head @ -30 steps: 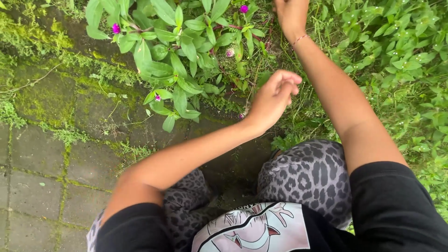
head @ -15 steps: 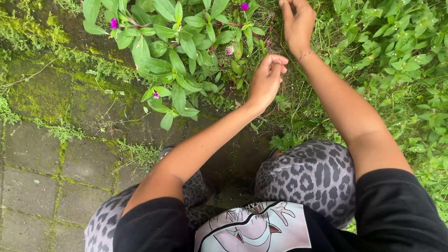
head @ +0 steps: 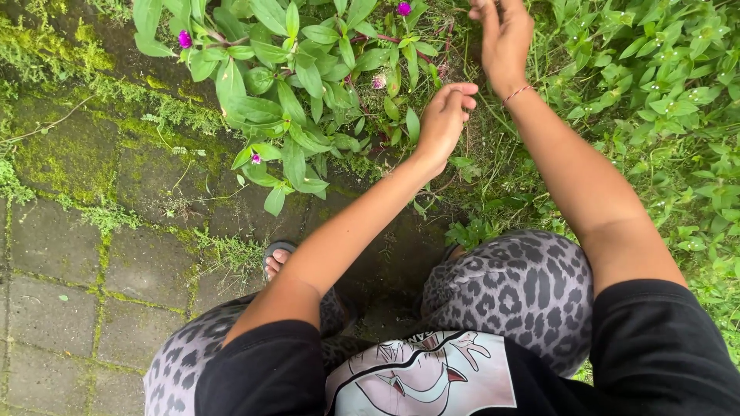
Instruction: The person is squatting in a garden and picking small weeds or plant parts from a patch of greenery next to a stone path.
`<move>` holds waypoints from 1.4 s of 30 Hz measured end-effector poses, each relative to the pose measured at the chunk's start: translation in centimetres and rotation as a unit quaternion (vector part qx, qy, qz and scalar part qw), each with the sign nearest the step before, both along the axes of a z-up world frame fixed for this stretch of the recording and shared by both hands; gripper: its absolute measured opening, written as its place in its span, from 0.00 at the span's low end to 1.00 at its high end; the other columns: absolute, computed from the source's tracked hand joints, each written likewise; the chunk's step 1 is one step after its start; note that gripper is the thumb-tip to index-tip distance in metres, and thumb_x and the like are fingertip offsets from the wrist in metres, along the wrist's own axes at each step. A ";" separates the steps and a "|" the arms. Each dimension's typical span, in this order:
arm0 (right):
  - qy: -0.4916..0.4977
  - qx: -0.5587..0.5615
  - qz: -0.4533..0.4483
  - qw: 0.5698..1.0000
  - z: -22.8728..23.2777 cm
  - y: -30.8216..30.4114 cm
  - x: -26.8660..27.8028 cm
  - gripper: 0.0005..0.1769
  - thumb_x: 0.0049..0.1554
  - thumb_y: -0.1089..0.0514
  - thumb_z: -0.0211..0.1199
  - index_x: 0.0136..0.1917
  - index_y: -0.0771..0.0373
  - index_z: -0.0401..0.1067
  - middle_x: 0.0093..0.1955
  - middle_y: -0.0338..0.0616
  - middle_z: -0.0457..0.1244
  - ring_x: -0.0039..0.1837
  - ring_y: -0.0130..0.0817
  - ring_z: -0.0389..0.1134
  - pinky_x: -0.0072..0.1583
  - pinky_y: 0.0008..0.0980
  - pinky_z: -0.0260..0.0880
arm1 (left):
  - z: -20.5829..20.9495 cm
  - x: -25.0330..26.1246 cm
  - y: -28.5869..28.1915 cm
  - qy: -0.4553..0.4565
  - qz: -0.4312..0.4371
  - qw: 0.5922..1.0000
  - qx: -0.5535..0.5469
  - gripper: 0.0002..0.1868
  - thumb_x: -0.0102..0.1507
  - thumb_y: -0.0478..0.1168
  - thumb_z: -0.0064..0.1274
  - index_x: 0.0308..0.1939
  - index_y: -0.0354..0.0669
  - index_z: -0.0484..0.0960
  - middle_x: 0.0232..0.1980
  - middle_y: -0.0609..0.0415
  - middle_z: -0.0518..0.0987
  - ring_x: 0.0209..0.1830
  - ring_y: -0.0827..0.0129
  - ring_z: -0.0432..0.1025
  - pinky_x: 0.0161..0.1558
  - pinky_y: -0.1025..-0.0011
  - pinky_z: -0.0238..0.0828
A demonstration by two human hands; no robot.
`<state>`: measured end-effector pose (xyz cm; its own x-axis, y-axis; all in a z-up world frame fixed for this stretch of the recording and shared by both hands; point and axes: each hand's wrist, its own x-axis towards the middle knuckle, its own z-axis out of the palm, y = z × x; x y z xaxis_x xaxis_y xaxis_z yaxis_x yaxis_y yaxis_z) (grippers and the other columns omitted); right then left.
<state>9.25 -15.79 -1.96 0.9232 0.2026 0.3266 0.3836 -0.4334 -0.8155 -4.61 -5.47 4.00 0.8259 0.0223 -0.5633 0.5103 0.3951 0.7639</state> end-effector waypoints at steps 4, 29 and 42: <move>0.035 0.014 0.090 0.995 4.3 1.9 -2.8 0.08 0.68 0.68 0.50 0.51 0.66 0.71 0.47 0.46 0.67 0.49 0.31 0.69 0.54 0.26 0.73 | -1.5 1.1 -1.2 0.012 0.051 0.997 -0.048 0.16 0.68 0.34 0.34 0.55 0.34 0.75 0.46 0.49 0.74 0.38 0.73 0.65 0.37 0.77 0.62; 0.486 -0.150 0.327 0.796 13.5 5.0 -10.4 0.07 0.64 0.60 0.59 0.48 0.63 0.78 0.41 0.44 0.71 0.38 0.25 0.63 0.45 0.25 0.65 | 4.9 -7.3 12.4 -0.064 -0.104 0.989 0.088 0.17 0.70 0.40 0.47 0.62 0.45 0.76 0.35 0.57 0.81 0.29 0.79 0.71 0.32 0.84 0.70; 0.439 -0.219 0.303 0.817 14.4 6.6 -10.5 0.13 0.68 0.62 0.50 0.59 0.59 0.74 0.54 0.42 0.70 0.55 0.27 0.70 0.57 0.28 0.71 | 2.3 -14.7 20.0 0.140 -0.279 0.933 0.180 0.23 0.63 0.64 0.40 0.58 0.73 0.78 0.41 0.56 0.84 0.09 0.77 0.44 0.15 0.78 0.39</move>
<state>-1.29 -9.15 12.47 0.4506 0.6289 -0.6337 -0.0139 -0.7047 -0.7093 -19.34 14.48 6.31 0.5878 -0.1373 -0.7973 0.7587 -0.2485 0.6022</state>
